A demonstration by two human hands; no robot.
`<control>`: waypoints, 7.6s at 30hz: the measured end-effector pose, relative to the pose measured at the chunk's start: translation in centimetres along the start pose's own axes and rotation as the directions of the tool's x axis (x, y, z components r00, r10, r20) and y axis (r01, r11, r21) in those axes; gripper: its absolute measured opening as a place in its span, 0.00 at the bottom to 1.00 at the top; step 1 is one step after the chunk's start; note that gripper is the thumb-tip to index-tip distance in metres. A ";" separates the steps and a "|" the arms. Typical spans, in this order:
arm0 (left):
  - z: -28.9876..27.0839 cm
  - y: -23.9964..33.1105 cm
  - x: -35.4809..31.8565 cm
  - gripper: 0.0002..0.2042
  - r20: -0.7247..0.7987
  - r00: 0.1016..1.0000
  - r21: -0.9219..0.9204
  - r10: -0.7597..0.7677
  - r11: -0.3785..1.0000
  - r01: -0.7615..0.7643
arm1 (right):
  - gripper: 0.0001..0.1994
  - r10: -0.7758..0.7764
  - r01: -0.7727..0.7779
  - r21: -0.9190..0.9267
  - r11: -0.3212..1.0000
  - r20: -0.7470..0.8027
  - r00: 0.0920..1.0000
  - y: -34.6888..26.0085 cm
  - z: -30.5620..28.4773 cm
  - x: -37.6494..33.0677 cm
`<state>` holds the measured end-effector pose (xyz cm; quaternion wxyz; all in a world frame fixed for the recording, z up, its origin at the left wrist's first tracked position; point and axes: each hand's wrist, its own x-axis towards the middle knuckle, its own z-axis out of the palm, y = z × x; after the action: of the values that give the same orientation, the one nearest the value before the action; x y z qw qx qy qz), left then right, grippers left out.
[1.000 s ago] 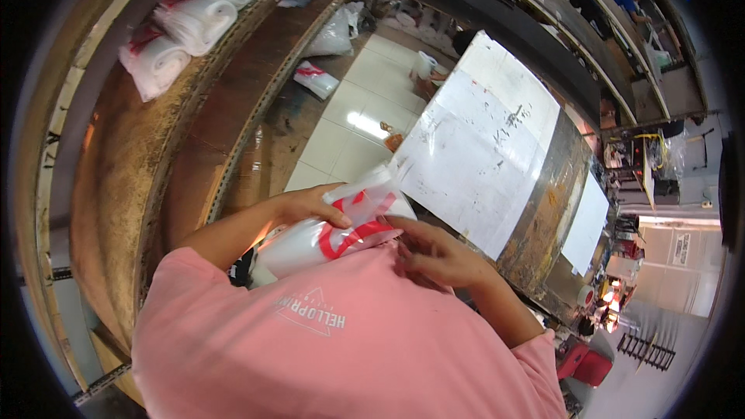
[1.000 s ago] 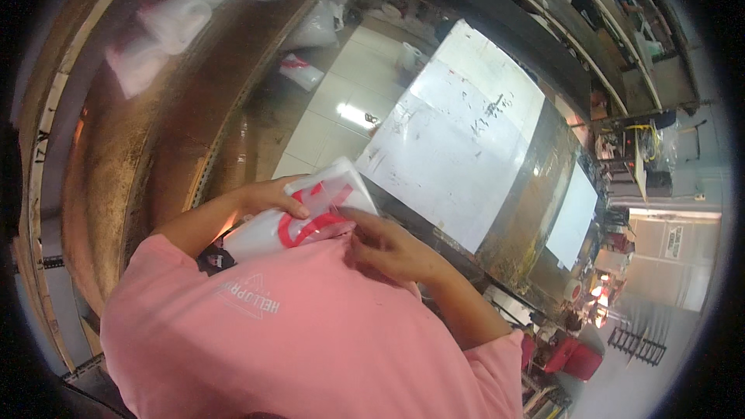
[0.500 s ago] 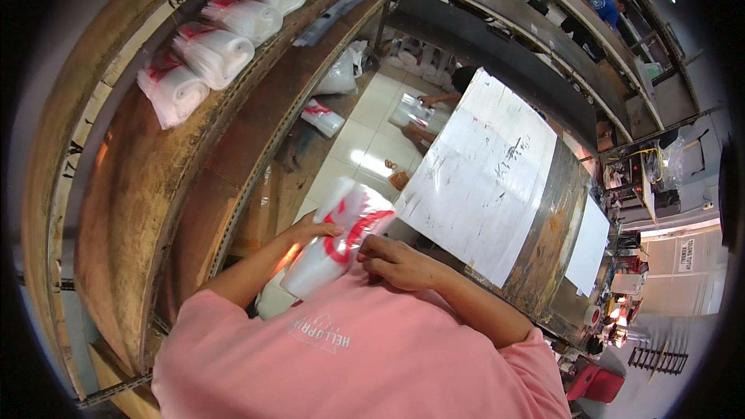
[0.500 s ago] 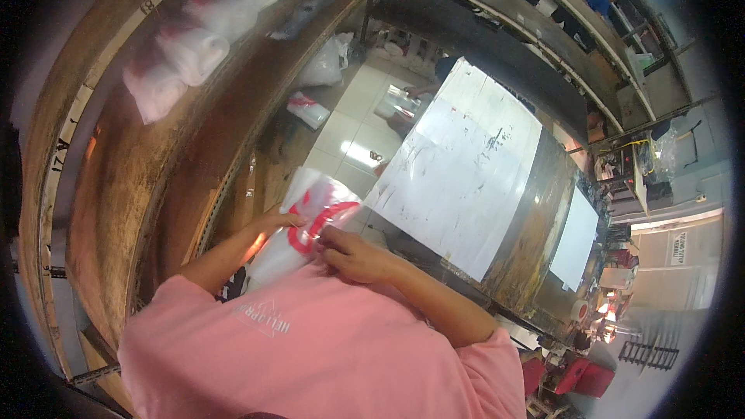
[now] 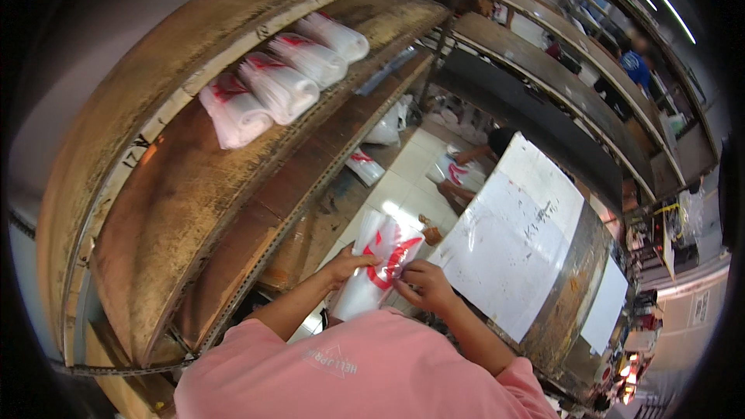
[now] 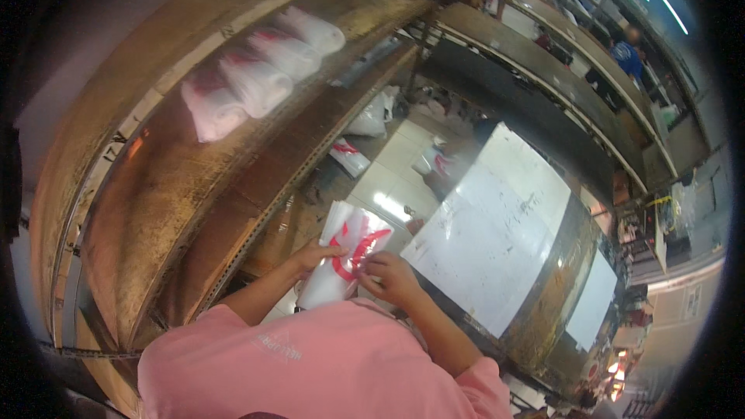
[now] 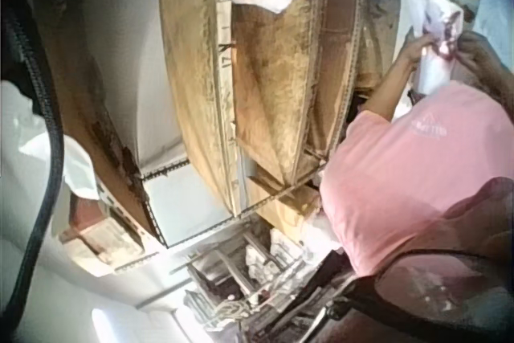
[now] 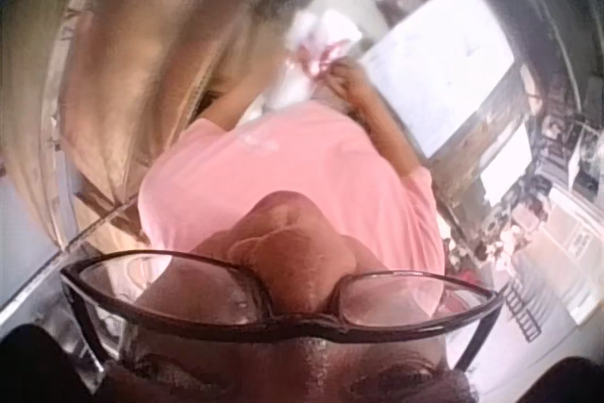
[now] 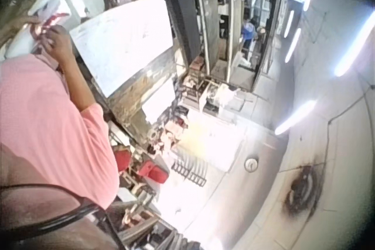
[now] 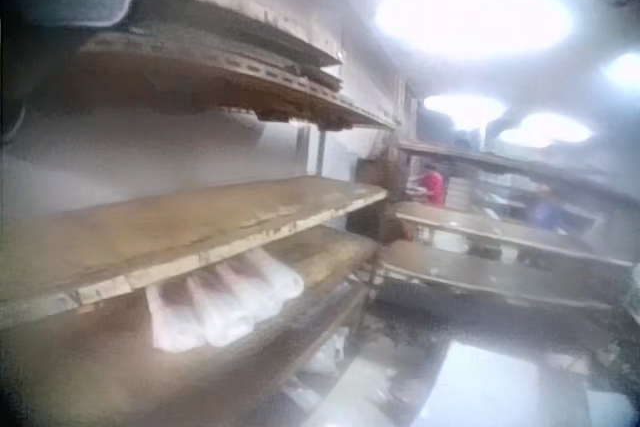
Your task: The person counts and bundles stacks of printed plastic bags on a table, rolls a stack into a cylinder, and places it onto a wooden shelf.
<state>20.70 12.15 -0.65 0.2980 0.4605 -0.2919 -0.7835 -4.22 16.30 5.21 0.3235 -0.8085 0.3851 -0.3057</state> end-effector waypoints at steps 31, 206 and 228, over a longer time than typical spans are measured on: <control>17.9 4.2 -1.3 0.15 -0.420 0.899 -0.282 -0.125 0.959 0.001 | 0.38 0.481 0.067 0.935 -0.349 0.117 0.869 8.4 1.5 -5.9; -40.0 30.3 70.5 0.22 -0.893 0.430 -0.107 0.135 0.863 -0.493 | 0.35 0.858 -0.622 0.647 0.441 -0.099 0.505 31.5 -11.7 20.4; -18.1 13.8 31.2 0.14 -0.550 0.824 -0.134 -0.137 0.988 0.075 | 0.41 0.517 -0.809 0.564 0.167 0.648 0.559 49.9 7.9 35.2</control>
<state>27.24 -23.13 -14.99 0.3501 0.6677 -0.1242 -0.6452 -1.39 -34.92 -28.76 0.8163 -0.3299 0.4528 -0.1404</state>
